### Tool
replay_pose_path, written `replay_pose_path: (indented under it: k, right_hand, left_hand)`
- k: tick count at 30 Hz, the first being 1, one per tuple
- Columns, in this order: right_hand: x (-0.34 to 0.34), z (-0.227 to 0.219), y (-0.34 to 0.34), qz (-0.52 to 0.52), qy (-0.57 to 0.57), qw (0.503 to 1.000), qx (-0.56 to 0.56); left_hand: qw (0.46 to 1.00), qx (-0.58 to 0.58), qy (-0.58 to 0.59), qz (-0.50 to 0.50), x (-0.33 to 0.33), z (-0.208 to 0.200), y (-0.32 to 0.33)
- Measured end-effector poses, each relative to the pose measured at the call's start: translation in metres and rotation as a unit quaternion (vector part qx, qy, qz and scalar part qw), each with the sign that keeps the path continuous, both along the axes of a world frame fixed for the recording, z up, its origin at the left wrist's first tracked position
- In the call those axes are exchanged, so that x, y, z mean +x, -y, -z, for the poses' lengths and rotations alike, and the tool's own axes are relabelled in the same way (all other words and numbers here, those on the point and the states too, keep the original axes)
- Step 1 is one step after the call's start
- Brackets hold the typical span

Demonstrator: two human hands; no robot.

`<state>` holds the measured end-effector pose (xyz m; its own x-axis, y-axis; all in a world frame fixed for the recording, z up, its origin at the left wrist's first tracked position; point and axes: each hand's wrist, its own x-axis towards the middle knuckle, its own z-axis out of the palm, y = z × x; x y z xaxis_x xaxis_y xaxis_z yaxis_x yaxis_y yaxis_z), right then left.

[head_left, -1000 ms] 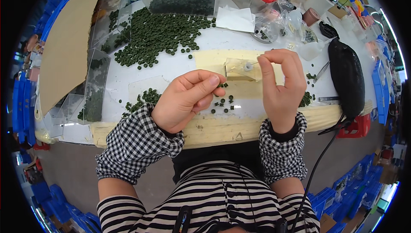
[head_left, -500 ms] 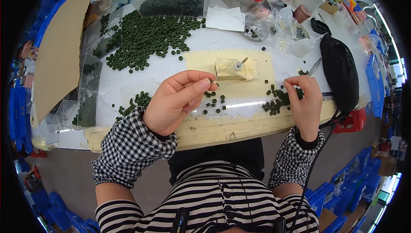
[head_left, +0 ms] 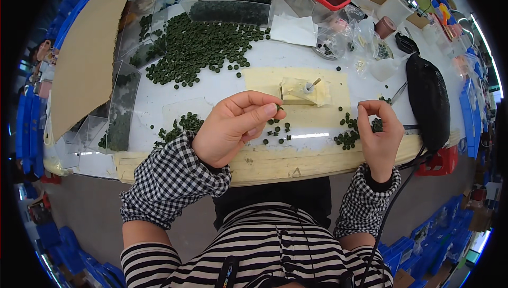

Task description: Assembling or sorting small green components by placing them into a yellow jig.

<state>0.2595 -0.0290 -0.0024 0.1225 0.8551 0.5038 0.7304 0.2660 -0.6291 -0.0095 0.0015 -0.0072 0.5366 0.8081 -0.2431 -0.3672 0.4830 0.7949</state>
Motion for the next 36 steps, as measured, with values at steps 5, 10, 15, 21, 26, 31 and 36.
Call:
replay_pose_path:
  k: [5, 10, 15, 21, 26, 31, 36]
  right_hand:
    - [-0.043, -0.003, 0.001, -0.099, -0.081, 0.992, 0.015]
    - [-0.066, -0.007, -0.006, -0.151, -0.053, 0.985, 0.062]
    - [-0.082, -0.003, -0.004, -0.162, -0.112, 0.979, 0.05]
    - [-0.085, 0.005, -0.006, -0.152, -0.152, 0.975, 0.061]
    - [-0.086, 0.003, -0.005, -0.14, -0.184, 0.972, 0.035]
    - [-0.087, 0.002, -0.003, -0.154, -0.225, 0.962, 0.016]
    - [-0.093, 0.004, 0.001, -0.193, -0.335, 0.921, -0.04]
  left_hand:
    - [1.0, -0.005, 0.009, 0.014, 0.0, -0.001, 0.002]
    - [0.999, -0.005, 0.032, 0.023, 0.002, -0.002, 0.003]
    - [0.997, -0.011, 0.07, 0.02, 0.0, -0.001, 0.002]
    - [0.995, -0.001, 0.093, 0.018, 0.0, -0.001, 0.002]
    - [0.996, 0.014, 0.084, 0.019, 0.0, -0.002, 0.002]
    - [0.997, 0.034, 0.062, 0.019, 0.001, 0.002, 0.003]
    - [0.998, -0.001, 0.064, 0.012, 0.002, -0.001, 0.004]
